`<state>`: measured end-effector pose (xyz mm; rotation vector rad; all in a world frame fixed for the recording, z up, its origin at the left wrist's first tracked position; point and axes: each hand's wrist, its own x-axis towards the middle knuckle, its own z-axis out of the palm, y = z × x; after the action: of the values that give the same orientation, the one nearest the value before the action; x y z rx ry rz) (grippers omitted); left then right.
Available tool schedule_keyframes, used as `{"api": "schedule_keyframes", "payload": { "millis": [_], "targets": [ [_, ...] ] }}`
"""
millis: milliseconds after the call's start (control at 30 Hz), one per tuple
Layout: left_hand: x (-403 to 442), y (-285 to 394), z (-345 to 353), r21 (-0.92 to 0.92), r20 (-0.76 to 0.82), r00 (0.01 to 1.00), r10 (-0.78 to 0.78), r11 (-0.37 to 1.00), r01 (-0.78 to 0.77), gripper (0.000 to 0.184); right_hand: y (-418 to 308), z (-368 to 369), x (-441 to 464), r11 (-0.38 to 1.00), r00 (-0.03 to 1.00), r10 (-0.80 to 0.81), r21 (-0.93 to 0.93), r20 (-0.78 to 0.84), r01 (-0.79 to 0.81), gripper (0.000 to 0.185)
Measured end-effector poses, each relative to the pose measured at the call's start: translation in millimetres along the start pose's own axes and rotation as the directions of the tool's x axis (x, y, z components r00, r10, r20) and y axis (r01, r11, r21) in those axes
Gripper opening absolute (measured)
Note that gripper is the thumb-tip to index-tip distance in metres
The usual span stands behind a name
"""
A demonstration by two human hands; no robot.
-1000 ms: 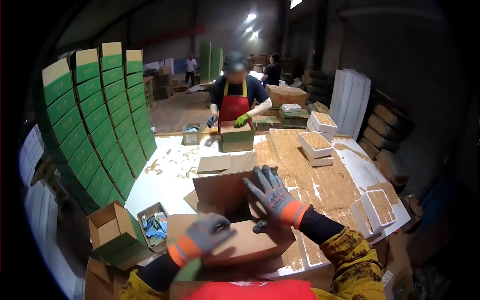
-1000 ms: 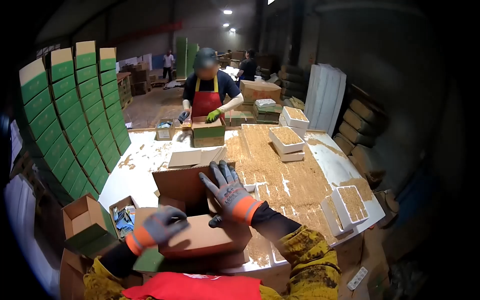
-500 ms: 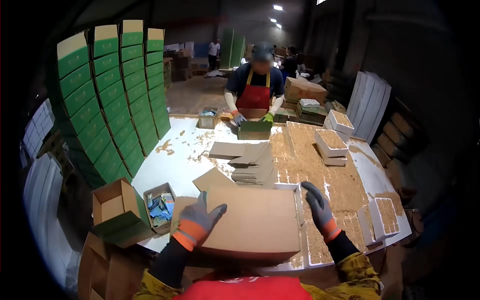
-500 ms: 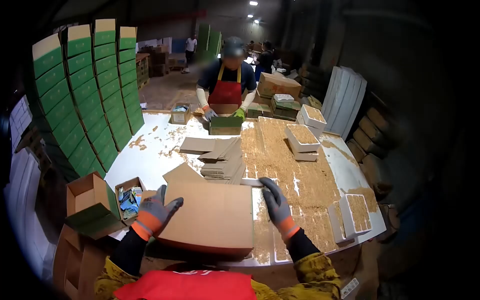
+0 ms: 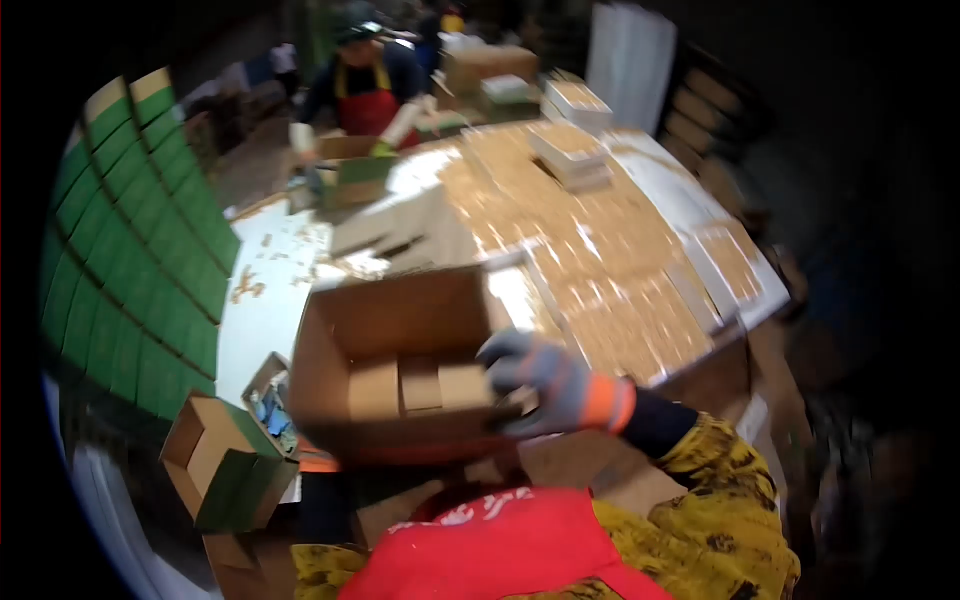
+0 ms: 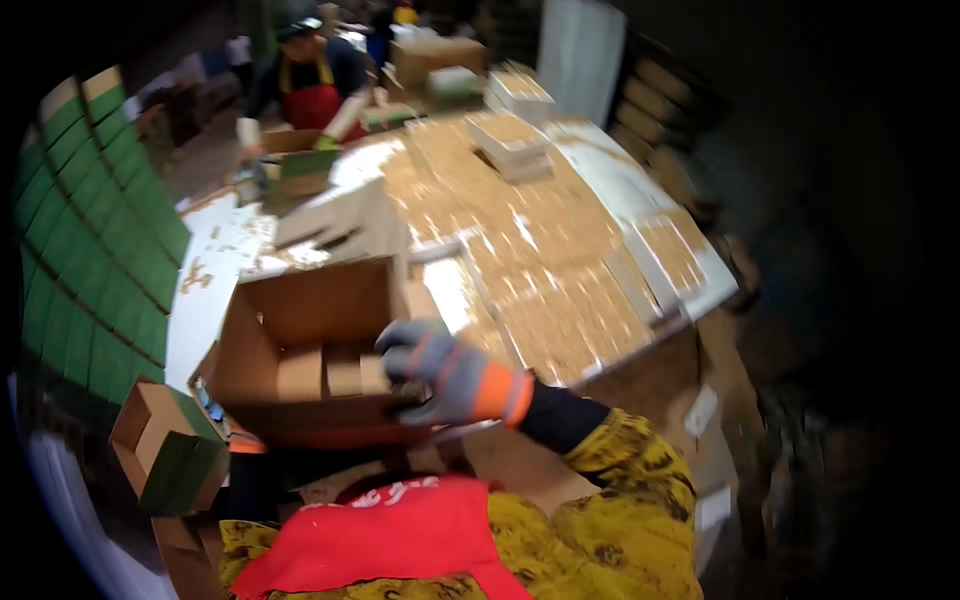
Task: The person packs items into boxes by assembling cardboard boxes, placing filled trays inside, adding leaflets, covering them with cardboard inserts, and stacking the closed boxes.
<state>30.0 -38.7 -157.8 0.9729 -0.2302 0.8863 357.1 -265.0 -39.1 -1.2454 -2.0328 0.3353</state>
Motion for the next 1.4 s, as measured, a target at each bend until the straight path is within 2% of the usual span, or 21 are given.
{"api": "schedule_keyframes", "payload": {
  "millis": [33, 133, 167, 233, 300, 333, 367, 400, 467, 600, 667, 767, 833, 933, 967, 1000, 1100, 1167, 1267, 1333, 1400],
  "targets": [
    [-18, 0, -14, -0.029, -0.042, 0.996, -0.084, 0.996, 0.083, 0.053, 10, 33, -20, 0.994, 0.986, 0.006, -0.105, 0.17, 0.013, 0.04],
    [0, 7, 25, -0.054, -0.311, 0.859, -0.407, 0.91, 0.411, 0.049, -2, 55, -53, 0.998, 0.991, 0.052, -0.041, 0.12, -0.047, 0.051],
    [-1, 10, 33, 0.28, -0.322, 0.88, -0.348, 0.853, 0.44, 0.047, -3, 61, -64, 0.994, 0.997, 0.08, 0.068, 0.016, -0.081, 0.057],
    [5, 17, 32, 0.828, -0.235, 0.939, -0.251, 0.455, 0.328, 0.043, 1, 73, -86, 0.958, 0.965, 0.16, 0.268, -0.209, -0.1, 0.07],
    [16, 16, 27, 0.988, -0.058, 0.975, -0.213, -0.149, 0.026, 0.04, 16, 71, -117, 0.767, 0.739, 0.553, 0.582, -0.384, -0.271, 0.076],
    [19, 11, 27, 0.985, -0.17, 0.963, -0.21, -0.061, 0.161, 0.036, 63, 94, -155, 0.846, 0.54, 0.528, 0.348, -0.656, -0.404, 0.073],
    [20, 8, 29, 0.955, -0.284, 0.934, -0.215, 0.021, 0.296, 0.034, 82, 87, -173, 0.754, 0.194, 0.608, 0.484, -0.77, -0.444, 0.068],
    [22, 4, 30, 0.933, -0.336, 0.917, -0.215, 0.056, 0.356, 0.034, 124, 97, -214, 0.722, -0.081, 0.638, 0.632, -0.766, -0.281, 0.057],
    [25, -4, 27, 0.912, -0.383, 0.902, -0.199, 0.076, 0.403, 0.033, 235, 152, -347, 0.548, -0.366, 0.798, 0.83, -0.479, 0.109, 0.05],
    [45, -17, 67, 0.944, -0.325, 0.942, -0.083, -0.096, 0.317, 0.034, 308, 162, -343, 0.464, -0.277, 0.841, 0.883, -0.465, -0.075, 0.065],
    [44, -18, 72, 0.868, -0.488, 0.871, -0.061, 0.075, 0.491, 0.039, 305, 166, -320, 0.497, -0.424, 0.729, 0.842, -0.537, -0.212, 0.077],
    [37, -19, 62, 0.897, -0.439, 0.896, -0.064, -0.096, 0.432, 0.04, 260, 127, -266, 0.527, -0.554, 0.579, 0.793, -0.598, -0.305, 0.097],
    [40, -22, 63, 0.905, -0.421, 0.902, -0.096, 0.026, 0.425, 0.036, 207, 87, -243, 0.403, -0.547, 0.744, 0.911, -0.384, -0.091, 0.092],
    [57, -32, 87, 0.757, -0.569, 0.821, -0.042, 0.362, 0.543, 0.041, 179, 59, -235, 0.527, -0.377, 0.806, 0.844, -0.457, 0.103, 0.076],
    [34, -17, 50, 0.939, -0.318, 0.943, -0.098, -0.171, 0.299, 0.042, 172, 52, -239, 0.525, -0.254, 0.845, 0.821, -0.472, 0.222, 0.07],
    [27, -19, 40, 0.937, -0.336, 0.935, -0.11, -0.146, 0.319, 0.044, 165, 44, -243, 0.498, -0.114, 0.864, 0.8, -0.49, 0.335, 0.066],
    [18, -19, 18, 0.886, -0.455, 0.889, -0.049, -0.129, 0.446, 0.052, 118, -4, -207, 0.477, 0.075, 0.856, 0.839, -0.511, 0.261, 0.046],
    [42, -32, 45, 0.764, -0.597, 0.802, 0.017, 0.314, 0.563, 0.058, 88, -32, -176, 0.436, 0.235, 0.838, 0.863, -0.492, 0.254, 0.047],
    [47, -37, 59, 0.745, -0.616, 0.783, 0.087, 0.388, 0.543, 0.06, 50, -55, -133, 0.405, 0.409, 0.795, 0.894, -0.448, 0.192, 0.041],
    [45, -38, 55, 0.726, -0.613, 0.785, 0.092, 0.458, 0.513, 0.061, 46, -43, -126, 0.828, 0.587, 0.505, 0.547, -0.633, -0.121, 0.034],
    [43, -37, 49, 0.634, -0.626, 0.778, 0.052, 0.614, 0.47, 0.062, 55, -33, -113, 0.947, 0.75, 0.291, 0.292, -0.594, -0.136, 0.031]
  ]
}}
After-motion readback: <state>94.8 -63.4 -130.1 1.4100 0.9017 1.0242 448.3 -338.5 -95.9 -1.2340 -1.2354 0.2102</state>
